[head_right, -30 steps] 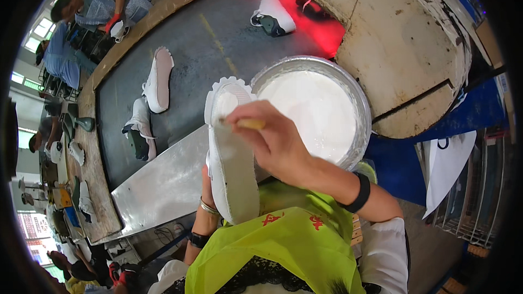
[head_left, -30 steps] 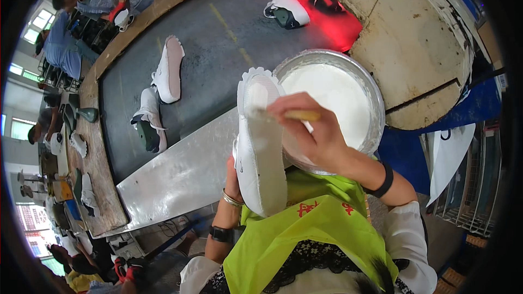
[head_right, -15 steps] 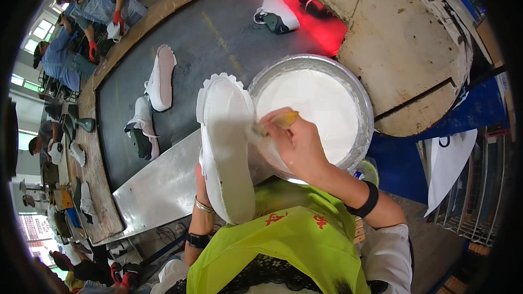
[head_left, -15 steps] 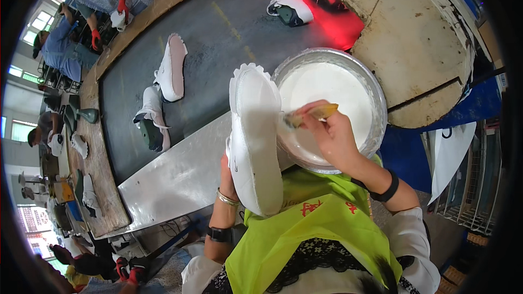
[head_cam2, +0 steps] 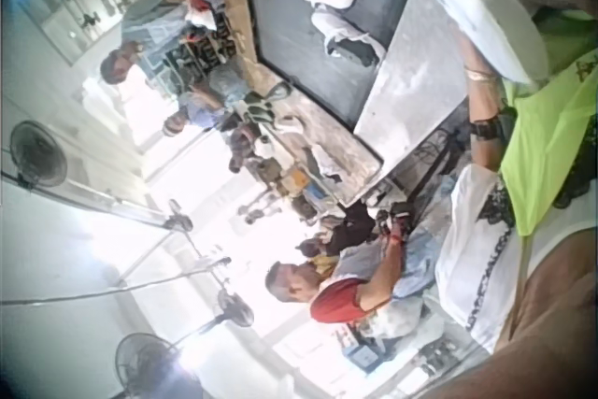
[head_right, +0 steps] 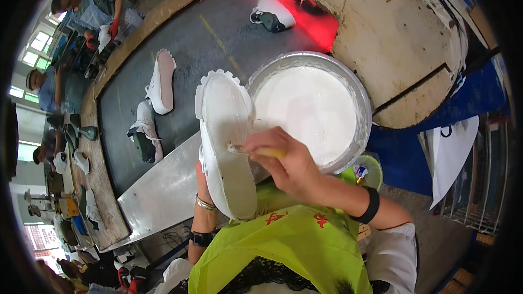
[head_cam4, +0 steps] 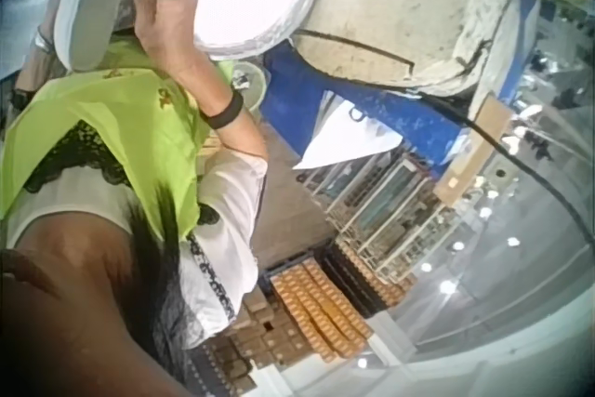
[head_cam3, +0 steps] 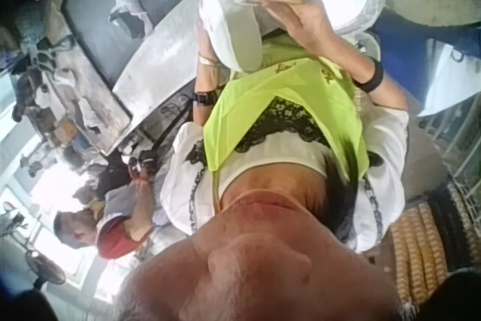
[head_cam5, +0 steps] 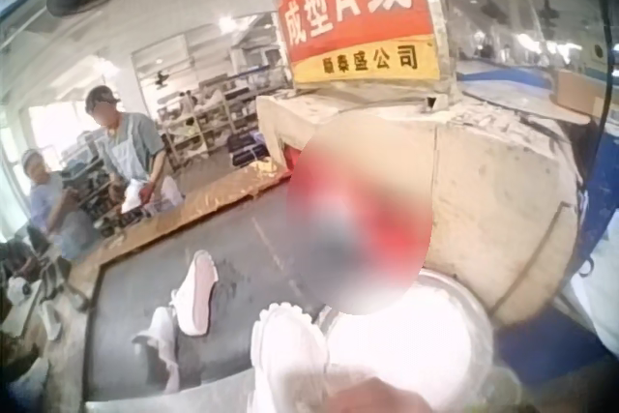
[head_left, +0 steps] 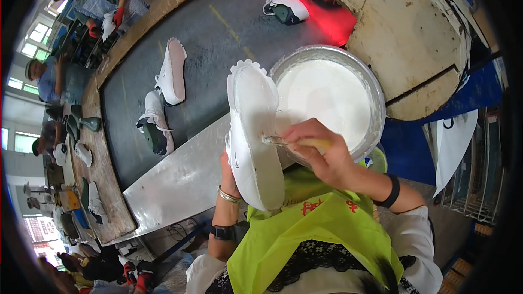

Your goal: Applying glue to the soles of sneakers with a brush in a shoe factory.

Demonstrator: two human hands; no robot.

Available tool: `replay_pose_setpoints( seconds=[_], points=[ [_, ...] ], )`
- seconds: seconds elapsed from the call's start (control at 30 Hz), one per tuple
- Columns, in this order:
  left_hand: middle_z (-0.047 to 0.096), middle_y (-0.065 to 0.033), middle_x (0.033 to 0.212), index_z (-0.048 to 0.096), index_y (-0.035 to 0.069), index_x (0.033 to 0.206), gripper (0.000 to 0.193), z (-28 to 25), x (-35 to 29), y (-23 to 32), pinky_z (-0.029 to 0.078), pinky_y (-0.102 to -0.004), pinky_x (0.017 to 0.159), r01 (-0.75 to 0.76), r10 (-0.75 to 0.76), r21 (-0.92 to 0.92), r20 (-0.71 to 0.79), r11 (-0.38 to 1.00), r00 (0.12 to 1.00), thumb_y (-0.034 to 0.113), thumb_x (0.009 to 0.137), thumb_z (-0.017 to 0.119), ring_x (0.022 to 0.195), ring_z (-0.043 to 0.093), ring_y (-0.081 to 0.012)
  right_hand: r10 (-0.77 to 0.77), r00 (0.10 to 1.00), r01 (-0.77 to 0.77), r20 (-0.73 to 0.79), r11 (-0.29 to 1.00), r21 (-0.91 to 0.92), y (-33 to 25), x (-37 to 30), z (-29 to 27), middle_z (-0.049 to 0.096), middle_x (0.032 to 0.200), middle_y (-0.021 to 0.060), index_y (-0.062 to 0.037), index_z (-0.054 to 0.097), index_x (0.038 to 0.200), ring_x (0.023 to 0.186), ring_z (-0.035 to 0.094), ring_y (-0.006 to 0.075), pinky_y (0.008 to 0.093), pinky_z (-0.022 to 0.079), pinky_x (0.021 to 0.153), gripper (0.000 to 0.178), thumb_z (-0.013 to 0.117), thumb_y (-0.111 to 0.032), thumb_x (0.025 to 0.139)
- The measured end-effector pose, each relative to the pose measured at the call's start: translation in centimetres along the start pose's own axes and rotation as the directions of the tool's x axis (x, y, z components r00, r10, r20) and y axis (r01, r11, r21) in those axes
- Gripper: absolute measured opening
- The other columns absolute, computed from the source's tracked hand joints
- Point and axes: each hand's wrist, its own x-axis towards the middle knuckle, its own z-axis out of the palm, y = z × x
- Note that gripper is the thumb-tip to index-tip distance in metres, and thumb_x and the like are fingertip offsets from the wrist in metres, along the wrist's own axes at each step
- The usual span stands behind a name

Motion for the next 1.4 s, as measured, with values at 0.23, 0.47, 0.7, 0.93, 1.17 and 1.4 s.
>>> replay_pose_setpoints(
  seconds=[0.23,0.47,0.7,0.93,1.17,1.4],
  points=[
    [0.059,-0.0142,0.122,0.044,0.001,0.133,0.05,0.9,-0.6,-0.8,0.054,-0.0375,0.087,-0.096,0.096,-0.003,-0.024,0.995,0.995,0.034,0.099,0.03,0.103,0.063,-0.0244,0.359,0.876,-0.26,-0.322,0.914,0.311,3.9,6.6,-1.8,0.066,0.093,0.0113,0.0063,0.058,0.104,0.084,0.064,0.0158,0.0267,0.051,0.075,0.025,0.054,-0.017,0.095],
    [0.059,-0.0151,0.123,0.044,0.001,0.134,0.051,0.4,-1.3,-0.4,0.053,-0.0382,0.089,-0.095,0.094,-0.039,-0.017,0.995,0.995,0.036,0.099,0.03,0.105,0.062,-0.0256,0.554,0.764,-0.445,-0.332,0.824,0.35,0.7,1.7,0.0,0.065,0.092,0.0113,0.0069,0.058,0.103,0.082,0.065,0.0149,0.0266,0.053,0.073,0.02,0.054,-0.011,0.094],
    [0.058,-0.0098,0.124,0.041,0.009,0.137,0.057,-0.6,-1.0,-0.8,0.052,-0.0389,0.089,-0.042,0.06,0.157,-0.112,0.987,0.992,0.047,0.097,0.03,0.106,0.061,-0.024,0.495,0.869,-0.429,-0.028,0.78,0.456,-3.6,6.1,-0.5,0.064,0.093,0.0131,0.0056,0.058,0.102,0.082,0.064,0.0146,0.026,0.053,0.074,0.026,0.055,-0.019,0.094],
    [0.06,-0.0085,0.122,0.044,0.01,0.136,0.055,-0.1,-1.9,-0.6,0.052,-0.0364,0.088,0.083,-0.039,0.216,-0.204,0.973,0.978,0.048,0.097,0.031,0.105,0.061,-0.021,0.408,0.878,-0.345,-0.251,0.902,0.259,1.5,10.8,-0.8,0.066,0.078,0.013,0.0084,0.06,0.093,0.068,0.066,0.0176,0.0282,0.053,0.064,0.028,0.056,-0.019,0.092],
    [0.06,-0.0089,0.121,0.044,0.008,0.135,0.056,-1.3,-1.8,-0.3,0.052,-0.0374,0.088,0.039,0.003,0.198,-0.207,0.979,0.978,0.048,0.097,0.032,0.104,0.062,-0.0233,0.362,0.887,-0.389,-0.285,0.92,-0.042,2.8,9.9,-0.8,0.065,0.071,0.0147,0.0081,0.059,0.086,0.063,0.065,0.0208,0.0346,0.047,0.057,0.03,0.057,-0.021,0.09],
    [0.062,-0.0134,0.116,0.047,0.004,0.131,0.051,1.6,-1.9,1.2,0.055,-0.0367,0.082,-0.009,0.017,0.059,-0.146,0.998,0.989,0.04,0.098,0.032,0.098,0.064,-0.0245,0.326,0.937,-0.328,-0.128,0.945,0.01,0.3,5.8,-1.2,0.064,0.077,0.0145,0.0031,0.061,0.091,0.07,0.062,0.0258,0.0347,0.047,0.065,0.022,0.055,-0.018,0.091]
  ],
)
